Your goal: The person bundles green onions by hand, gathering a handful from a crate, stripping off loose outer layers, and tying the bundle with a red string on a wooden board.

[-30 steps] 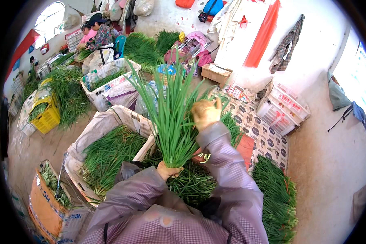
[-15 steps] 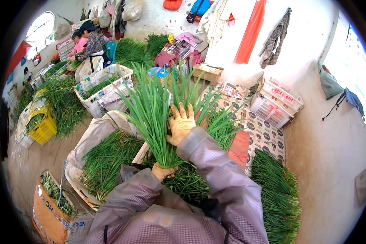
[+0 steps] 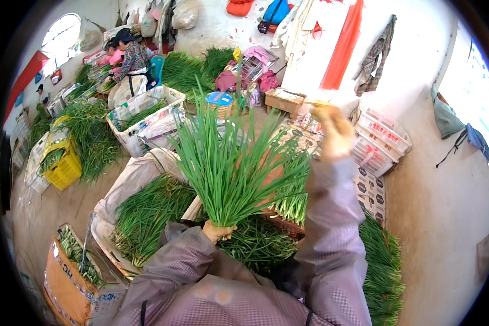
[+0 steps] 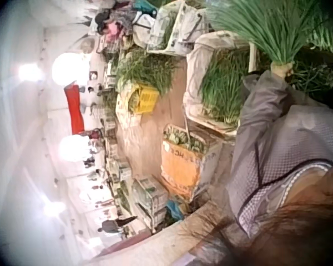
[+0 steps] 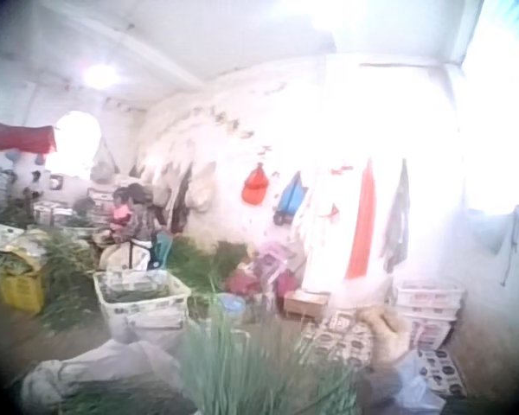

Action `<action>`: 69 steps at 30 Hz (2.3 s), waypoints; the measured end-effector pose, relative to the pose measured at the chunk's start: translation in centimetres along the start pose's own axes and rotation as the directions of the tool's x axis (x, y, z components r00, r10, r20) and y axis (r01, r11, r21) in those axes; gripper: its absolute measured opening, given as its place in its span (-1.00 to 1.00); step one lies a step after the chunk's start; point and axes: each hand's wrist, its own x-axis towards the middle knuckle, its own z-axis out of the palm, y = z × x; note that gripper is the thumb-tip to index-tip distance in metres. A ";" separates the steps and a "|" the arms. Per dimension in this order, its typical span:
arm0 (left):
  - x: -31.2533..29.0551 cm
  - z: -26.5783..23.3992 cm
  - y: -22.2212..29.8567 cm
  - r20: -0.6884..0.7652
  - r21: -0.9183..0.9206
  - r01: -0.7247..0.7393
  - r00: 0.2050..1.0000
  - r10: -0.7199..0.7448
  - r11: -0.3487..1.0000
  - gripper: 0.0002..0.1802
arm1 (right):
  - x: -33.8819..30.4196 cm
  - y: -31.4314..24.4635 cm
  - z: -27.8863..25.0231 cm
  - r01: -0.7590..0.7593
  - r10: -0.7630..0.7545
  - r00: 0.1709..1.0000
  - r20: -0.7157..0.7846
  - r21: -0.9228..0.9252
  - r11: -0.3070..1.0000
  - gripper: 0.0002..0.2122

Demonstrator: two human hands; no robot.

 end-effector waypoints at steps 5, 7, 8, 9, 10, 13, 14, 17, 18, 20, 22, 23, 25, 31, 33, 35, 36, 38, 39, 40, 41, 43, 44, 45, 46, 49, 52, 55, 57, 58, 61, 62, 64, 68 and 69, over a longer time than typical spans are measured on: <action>0.9 0.7 -0.3 -0.010 -0.047 -0.013 1.000 0.012 0.999 -0.71 | -5.4 -0.6 -4.1 -0.045 -0.276 0.918 0.283 0.767 0.640 -0.87; 1.6 0.1 -1.1 -0.020 -0.029 -0.019 1.000 0.018 0.999 -0.71 | -10.6 0.9 -2.1 -0.499 -0.236 0.572 0.785 0.562 0.660 -0.73; 1.7 -0.6 -1.3 -0.030 -0.026 -0.042 0.999 0.041 0.999 -0.70 | -14.1 -0.8 -0.6 -0.860 0.083 0.282 0.956 0.213 0.465 -0.61; 2.0 -0.3 -1.6 -0.010 -0.030 -0.052 0.999 0.052 0.998 -0.69 | -16.2 -1.4 0.5 -0.265 0.287 -0.095 0.953 -0.302 0.916 -0.56; 1.9 -0.5 -1.7 -0.011 -0.028 -0.068 0.998 0.068 0.997 -0.68 | -17.4 -1.3 1.5 0.596 0.635 -0.192 0.748 -0.425 0.681 -0.50; 2.6 0.9 -1.5 0.001 0.019 -0.070 0.998 0.070 0.997 -0.69 | -19.7 3.9 3.4 0.053 0.458 0.017 0.889 -0.458 0.887 -0.56; 2.2 0.5 -1.4 -0.045 0.029 -0.084 0.995 0.086 0.996 -0.70 | -19.0 2.5 5.2 -0.265 0.482 0.005 0.876 -0.463 0.846 -0.59; 2.5 1.9 -1.2 -0.097 0.029 -0.137 0.985 0.140 0.990 -0.72 | -19.5 2.3 8.6 0.081 0.213 0.535 0.818 -0.300 0.951 -0.59; 2.8 2.6 -1.4 -0.104 0.024 -0.151 0.983 0.153 0.988 -0.73 | -19.2 2.3 9.5 0.060 0.233 0.603 0.763 -0.334 0.941 -0.57; 3.2 3.3 -1.9 -0.132 0.015 -0.172 0.976 0.172 0.985 -0.74 | -18.8 3.3 10.7 0.149 0.256 0.691 0.676 -0.480 0.864 -0.52; 3.3 3.8 -2.1 -0.159 0.017 -0.195 0.968 0.195 0.981 -0.76 | -19.0 5.4 11.3 0.201 0.232 0.738 0.634 -0.534 0.821 -0.53; 3.3 3.9 -2.2 -0.172 0.016 -0.205 0.964 0.205 0.979 -0.77 | -18.8 5.7 11.5 0.209 0.242 0.741 0.626 -0.558 0.803 -0.55; 3.2 3.6 -2.4 -0.198 0.017 -0.211 0.958 0.210 0.977 -0.78 | -19.0 6.7 12.1 0.223 0.194 0.768 0.611 -0.537 0.813 -0.62; 2.9 3.1 -2.9 -0.229 0.014 -0.208 0.951 0.205 0.978 -0.82 | -16.4 5.9 12.7 -0.309 0.557 0.572 0.602 -0.470 0.827 -0.64; 2.9 3.0 -2.9 -0.236 0.013 -0.206 0.950 0.203 0.978 -0.84 | -15.9 5.7 13.1 -0.328 0.576 0.552 0.603 -0.477 0.815 -0.68; 3.0 3.1 -2.8 -0.228 0.025 -0.196 0.954 0.197 0.980 -0.85 | -15.9 6.4 13.1 -0.518 0.640 0.490 0.591 -0.393 0.760 -0.72; 2.8 3.0 -2.6 -0.225 0.054 -0.183 0.955 0.191 0.982 -0.83 | -15.9 6.8 13.2 -0.606 0.666 0.452 0.593 -0.344 0.717 -0.74; 2.6 2.9 -2.1 -0.216 0.111 -0.159 0.960 0.180 0.981 -0.80 | -15.5 6.8 13.0 -0.742 0.663 0.418 0.621 -0.187 0.643 -0.84; 2.3 3.0 -1.6 -0.222 0.132 -0.130 0.962 0.158 0.983 -0.80 | -15.4 7.1 12.6 -0.781 0.641 0.413 0.647 -0.110 0.614 -0.86; 2.1 3.2 -1.0 -0.226 0.154 -0.102 0.965 0.135 0.983 -0.81 | -15.4 7.4 12.4 -0.815 0.617 0.411 0.672 -0.033 0.578 -0.89; 2.0 3.3 -0.8 -0.230 0.175 -0.073 0.967 0.113 0.982 -0.81 | -15.5 7.6 12.3 -0.862 0.619 0.406 0.672 0.055 0.505 -0.91; 2.2 2.8 -1.2 -0.232 0.146 -0.055 0.969 0.089 0.988 -0.80 | -15.0 6.6 12.3 -0.874 0.628 0.454 0.633 0.180 0.451 -0.92; 2.5 2.5 -1.4 -0.230 0.133 -0.046 0.970 0.076 0.990 -0.79 | -14.5 6.0 12.1 -0.873 0.634 0.476 0.609 0.243 0.423 -0.92; 2.8 2.3 -1.8 -0.227 0.118 -0.048 0.971 0.074 0.992 -0.79 | -13.7 5.5 11.5 -0.842 0.591 0.532 0.606 0.306 0.444 -0.92; 3.0 1.9 -2.2 -0.229 0.105 -0.050 0.971 0.073 0.993 -0.79 | -12.9 4.9 10.7 -0.793 0.522 0.601 0.606 0.365 0.489 -0.92; 3.1 1.0 -2.7 -0.211 0.016 -0.090 0.973 0.091 0.996 -0.78 | -9.9 0.3 7.6 -0.591 0.341 0.807 0.483 0.672 0.446 -0.83; 3.5 -0.2 -3.5 -0.207 -0.030 -0.057 0.977 0.049 0.998 -0.72 | -6.5 -2.8 3.2 -0.266 -0.114 0.942 0.317 0.908 0.324 -0.88; 3.9 -0.2 -3.7 -0.139 -0.097 -0.024 0.990 0.011 0.995 -0.68 | -3.5 -4.9 -2.5 -0.363 -0.602 0.735 0.313 0.931 0.041 -0.90; 3.8 -0.5 -3.3 -0.104 -0.142 -0.011 0.995 -0.004 0.990 -0.67 | -3.1 -2.8 -3.5 -0.467 -0.807 0.487 0.335 0.880 0.083 -0.86; 4.0 -0.2 -3.4 -0.073 -0.167 0.004 0.997 -0.016 0.986 -0.67 | -3.5 -1.9 -3.9 -0.488 -0.844 0.353 0.405 0.849 0.203 -0.82; 3.2 -0.4 -2.7 -0.042 -0.223 -0.021 0.999 0.012 0.975 -0.64 | -9.3 -2.6 -1.1 -0.570 0.134 -0.284 0.949 -0.280 0.773 -0.60; 3.0 0.1 -2.3 -0.020 -0.228 -0.021 1.000 0.016 0.973 -0.63 | -12.6 -0.5 0.3 -0.187 0.293 -0.076 0.953 -0.302 0.935 -0.59; 2.9 -0.1 -2.2 -0.019 -0.197 -0.051 0.999 0.048 0.979 -0.62 | -16.6 3.3 3.2 0.407 0.374 0.225 0.900 -0.435 0.803 -0.60; 2.4 1.5 -1.0 0.021 -0.275 -0.050 0.998 0.058 0.960 -0.64 | -18.1 7.6 7.9 0.068 0.380 0.550 0.743 -0.494 0.867 -0.58; 2.4 2.0 -1.0 -0.011 -0.266 -0.040 0.999 0.039 0.963 -0.67 | -18.1 8.3 8.7 0.072 0.372 0.600 0.709 -0.510 0.857 -0.57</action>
